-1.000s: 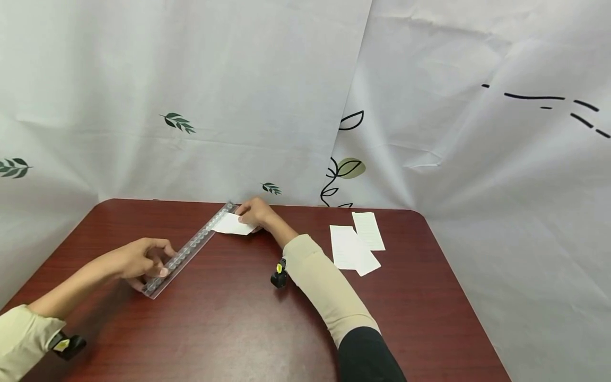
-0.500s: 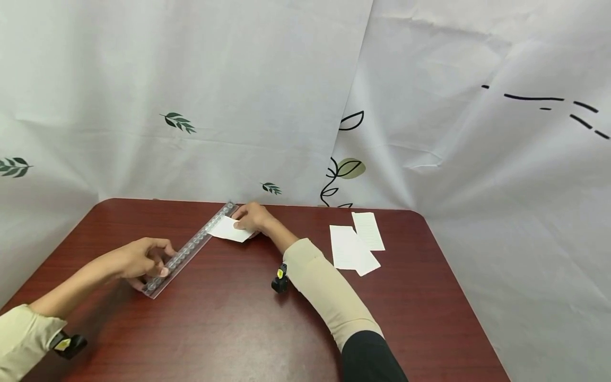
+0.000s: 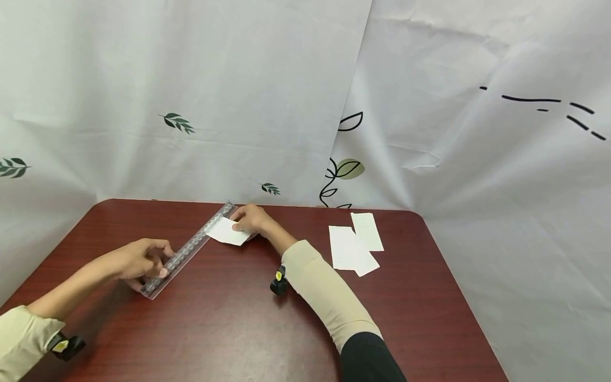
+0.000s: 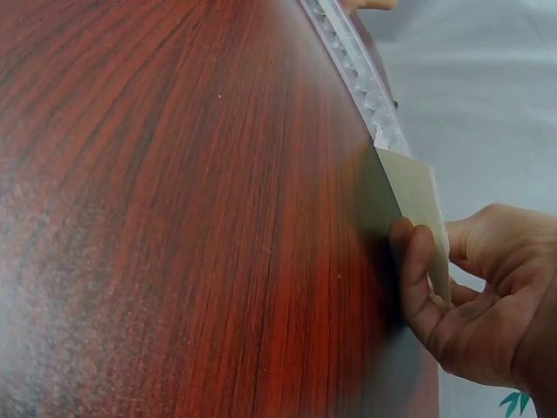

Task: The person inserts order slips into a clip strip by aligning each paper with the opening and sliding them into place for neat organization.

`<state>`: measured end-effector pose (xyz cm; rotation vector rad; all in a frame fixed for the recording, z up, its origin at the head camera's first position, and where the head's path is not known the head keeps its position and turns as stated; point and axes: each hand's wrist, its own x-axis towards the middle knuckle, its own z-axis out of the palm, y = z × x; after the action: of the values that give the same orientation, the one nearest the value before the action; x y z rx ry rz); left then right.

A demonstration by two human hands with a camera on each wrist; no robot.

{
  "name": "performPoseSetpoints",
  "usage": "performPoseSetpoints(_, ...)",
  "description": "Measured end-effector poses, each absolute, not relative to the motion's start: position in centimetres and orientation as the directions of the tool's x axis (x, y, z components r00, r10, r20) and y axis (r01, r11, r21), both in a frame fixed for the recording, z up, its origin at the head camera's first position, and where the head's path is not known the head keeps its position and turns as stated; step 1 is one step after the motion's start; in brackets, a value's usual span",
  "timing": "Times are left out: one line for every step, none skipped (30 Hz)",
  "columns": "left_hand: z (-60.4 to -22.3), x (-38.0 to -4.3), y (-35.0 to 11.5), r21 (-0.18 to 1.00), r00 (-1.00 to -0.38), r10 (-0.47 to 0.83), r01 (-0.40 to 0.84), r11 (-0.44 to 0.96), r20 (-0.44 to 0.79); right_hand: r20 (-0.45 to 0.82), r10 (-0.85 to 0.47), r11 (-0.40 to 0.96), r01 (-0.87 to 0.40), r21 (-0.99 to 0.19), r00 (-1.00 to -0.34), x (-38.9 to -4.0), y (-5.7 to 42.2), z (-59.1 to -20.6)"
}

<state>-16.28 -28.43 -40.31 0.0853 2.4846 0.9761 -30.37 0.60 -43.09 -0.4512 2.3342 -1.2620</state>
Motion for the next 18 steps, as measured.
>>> performPoseSetpoints(-40.32, -16.28, -28.42, 0.658, -0.889, 0.225, -0.107, 0.745, -0.399, -0.228, -0.479, 0.529, -0.072, -0.845, -0.847, -30.33, 0.56, -43.10)
performPoseSetpoints(-40.32, -16.28, -28.41, 0.658, -0.888, 0.229, -0.104, 0.746, -0.399, -0.229, -0.479, 0.531, -0.072, -0.844, -0.848, -30.28, 0.53, -43.11)
performPoseSetpoints(-40.32, -16.28, -28.39, 0.656, -0.888, 0.230, -0.101, 0.748, -0.399, -0.229, -0.480, 0.533, -0.074, -0.843, -0.846, -30.23, 0.49, -43.11)
performPoseSetpoints(-40.29, -16.30, -28.37, 0.654, -0.887, 0.231, -0.099, 0.750, -0.399, -0.231, -0.481, 0.534, -0.073, -0.842, -0.846, -30.21, 0.45, -43.10)
performPoseSetpoints(-40.29, -16.32, -28.36, 0.651, -0.887, 0.229, -0.099, 0.753, -0.400, -0.233, -0.480, 0.535, -0.072, -0.842, -0.846, -30.19, 0.41, -43.10)
performPoseSetpoints(-40.28, -16.33, -28.36, 0.650, -0.887, 0.232, -0.095, 0.754, -0.399, -0.235, -0.479, 0.537, -0.071, -0.840, -0.846, -30.17, 0.38, -43.09)
performPoseSetpoints(-40.24, -16.33, -28.34, 0.650, -0.887, 0.236, -0.091, 0.755, -0.398, -0.236, -0.479, 0.539, -0.071, -0.839, -0.846, -30.17, 0.34, -43.11)
performPoseSetpoints(-40.25, -16.33, -28.33, 0.648, -0.887, 0.235, -0.090, 0.757, -0.398, -0.237, -0.477, 0.542, -0.071, -0.838, -0.846, -30.17, 0.31, -43.11)
performPoseSetpoints(-40.24, -16.33, -28.31, 0.647, -0.887, 0.233, -0.092, 0.757, -0.398, -0.238, -0.475, 0.544, -0.070, -0.836, -0.847, -30.18, 0.29, -43.10)
performPoseSetpoints(-40.22, -16.33, -28.29, 0.647, -0.888, 0.231, -0.093, 0.757, -0.398, -0.239, -0.471, 0.546, -0.068, -0.835, -0.849, -30.18, 0.27, -43.09)
performPoseSetpoints(-40.19, -16.34, -28.29, 0.647, -0.888, 0.231, -0.093, 0.757, -0.398, -0.238, -0.468, 0.547, -0.067, -0.834, -0.851, -30.17, 0.26, -43.08)
performPoseSetpoints(-40.14, -16.34, -28.28, 0.647, -0.888, 0.233, -0.089, 0.757, -0.396, -0.238, -0.467, 0.549, -0.068, -0.833, -0.852, -30.16, 0.25, -43.05)
performPoseSetpoints(-40.08, -16.34, -28.26, 0.646, -0.888, 0.232, -0.091, 0.758, -0.398, -0.237, -0.467, 0.549, -0.070, -0.833, -0.852, -30.14, 0.25, -43.03)
performPoseSetpoints(-40.03, -16.35, -28.25, 0.646, -0.888, 0.231, -0.093, 0.758, -0.398, -0.236, -0.468, 0.550, -0.071, -0.832, -0.852, -30.13, 0.26, -43.00)
performPoseSetpoints(-39.96, -16.35, -28.23, 0.645, -0.887, 0.231, -0.093, 0.759, -0.399, -0.235, -0.470, 0.549, -0.074, -0.832, -0.851, -30.12, 0.27, -42.99)
performPoseSetpoints(-39.92, -16.36, -28.22, 0.645, -0.886, 0.233, -0.091, 0.759, -0.400, -0.234, -0.472, 0.549, -0.076, -0.832, -0.850, -30.12, 0.28, -42.99)
performPoseSetpoints(-39.89, -16.38, -28.23, 0.645, -0.885, 0.236, -0.091, 0.759, -0.402, -0.233, -0.474, 0.550, -0.079, -0.832, -0.849, -30.11, 0.29, -42.96)
performPoseSetpoints(-39.87, -16.40, -28.24, 0.646, -0.883, 0.237, -0.094, 0.757, -0.405, -0.231, -0.476, 0.551, -0.083, -0.830, -0.848, -30.12, 0.29, -42.94)
